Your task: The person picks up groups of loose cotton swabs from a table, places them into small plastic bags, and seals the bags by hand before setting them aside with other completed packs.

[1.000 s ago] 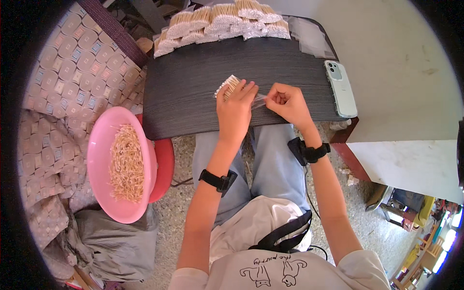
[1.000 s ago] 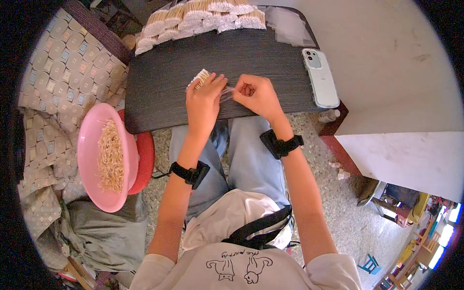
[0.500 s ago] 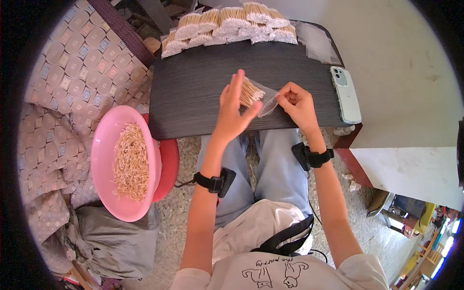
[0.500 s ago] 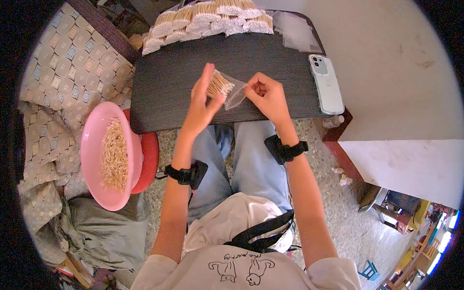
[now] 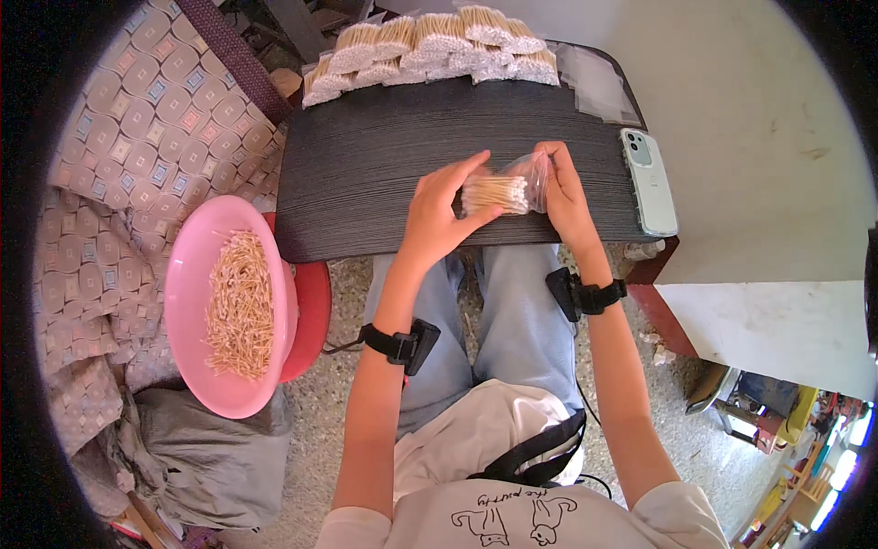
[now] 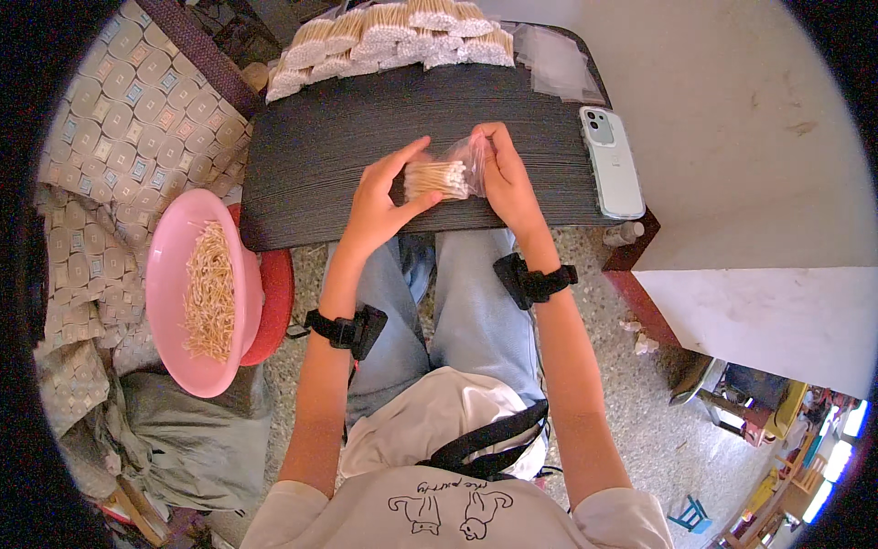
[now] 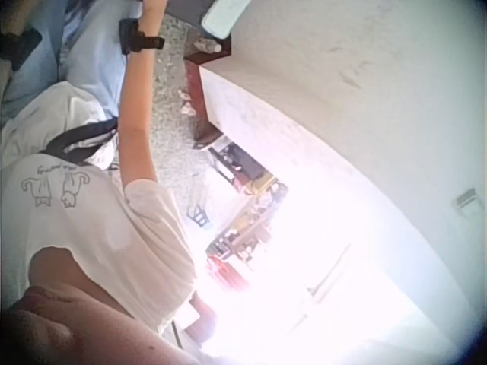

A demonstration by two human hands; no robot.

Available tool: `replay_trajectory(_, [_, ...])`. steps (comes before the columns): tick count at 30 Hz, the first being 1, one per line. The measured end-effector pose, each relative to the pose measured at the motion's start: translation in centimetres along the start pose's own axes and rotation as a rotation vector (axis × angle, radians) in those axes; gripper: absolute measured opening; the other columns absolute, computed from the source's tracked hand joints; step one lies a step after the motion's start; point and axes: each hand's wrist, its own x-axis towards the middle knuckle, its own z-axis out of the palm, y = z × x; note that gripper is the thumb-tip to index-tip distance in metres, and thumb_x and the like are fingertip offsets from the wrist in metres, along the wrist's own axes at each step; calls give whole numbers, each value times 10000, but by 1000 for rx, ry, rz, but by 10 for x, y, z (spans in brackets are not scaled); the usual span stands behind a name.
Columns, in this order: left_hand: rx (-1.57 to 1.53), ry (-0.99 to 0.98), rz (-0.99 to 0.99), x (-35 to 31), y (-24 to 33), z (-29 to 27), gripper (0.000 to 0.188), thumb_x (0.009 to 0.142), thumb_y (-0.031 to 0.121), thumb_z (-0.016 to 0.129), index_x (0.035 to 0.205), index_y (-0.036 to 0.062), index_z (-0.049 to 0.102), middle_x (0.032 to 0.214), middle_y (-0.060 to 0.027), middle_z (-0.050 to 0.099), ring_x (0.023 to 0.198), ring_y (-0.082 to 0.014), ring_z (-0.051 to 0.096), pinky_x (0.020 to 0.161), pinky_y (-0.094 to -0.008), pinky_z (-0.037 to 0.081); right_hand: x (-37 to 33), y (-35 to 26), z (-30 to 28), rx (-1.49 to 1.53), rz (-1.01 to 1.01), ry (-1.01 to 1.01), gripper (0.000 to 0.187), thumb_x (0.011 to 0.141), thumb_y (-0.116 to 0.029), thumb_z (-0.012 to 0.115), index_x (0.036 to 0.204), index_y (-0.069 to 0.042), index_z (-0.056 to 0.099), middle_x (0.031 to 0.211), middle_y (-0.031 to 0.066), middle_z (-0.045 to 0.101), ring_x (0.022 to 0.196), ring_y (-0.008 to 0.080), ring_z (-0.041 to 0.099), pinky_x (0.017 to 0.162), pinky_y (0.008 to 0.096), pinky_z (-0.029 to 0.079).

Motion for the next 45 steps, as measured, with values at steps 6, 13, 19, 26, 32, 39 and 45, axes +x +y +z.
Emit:
replay_trajectory(6, [-108, 39, -242, -8, -5, -5, 398, 740, 236, 743, 1065, 68, 588, 982, -79, 640, 874, -160, 615, 738, -278, 466, 2, -16, 5, 333, 173, -61, 267, 964, -139, 433, 1214, -45, 450, 1019, 81, 607, 840, 106, 549, 720, 247, 458])
replay_trajectory(13, [-534, 174, -295, -3, 9, 7, 262, 825, 226, 691, 958, 16, 609, 853, -77, 665, 756, -79, 601, 660, -229, 471, 0, -8, 8, -230, 112, -157, 318, 868, -164, 623, 1148, -27, 559, 920, 62, 653, 750, 96, 577, 649, 235, 466])
replay_trajectory(19, [-639, 153, -417, -8, -4, 2, 139, 880, 118, 611, 958, 3, 606, 826, -37, 653, 757, -75, 601, 688, -195, 467, 1, -5, 9, 106, 162, -51, 334, 794, -200, 712, 1071, -37, 623, 890, 38, 656, 723, 71, 561, 629, 219, 443])
replay_trajectory(26, [-301, 176, -312, -3, 5, 8, 110, 874, 112, 599, 897, 4, 606, 686, -33, 613, 598, -71, 556, 546, -220, 440, 5, -11, 22, -246, 158, -52, 320, 756, -177, 736, 1025, -56, 612, 872, 24, 643, 702, 62, 526, 611, 231, 416])
replay_trajectory(32, [-336, 118, -328, -5, 1, 5, 75, 852, 99, 624, 873, 26, 619, 728, -24, 606, 645, -75, 555, 541, -234, 437, 1, -11, 17, 72, 104, -12, 209, 758, -119, 720, 913, -61, 594, 798, -24, 596, 702, 45, 501, 626, 220, 406])
replay_trajectory(39, [-549, 172, -257, -6, -3, 1, 106, 860, 87, 623, 922, 8, 590, 906, -51, 636, 852, -95, 586, 758, -230, 460, -1, -21, 17, 252, 112, 70, 115, 830, -116, 672, 861, -37, 595, 785, -35, 573, 748, 42, 499, 689, 209, 396])
replay_trajectory(45, [-771, 268, -365, -9, -7, 0, 155, 887, 96, 591, 1005, 5, 552, 944, -84, 633, 909, -118, 591, 830, -251, 450, 1, -13, 20, 277, 138, 119, 122, 864, -142, 642, 821, -30, 619, 741, -37, 573, 676, 23, 484, 618, 185, 384])
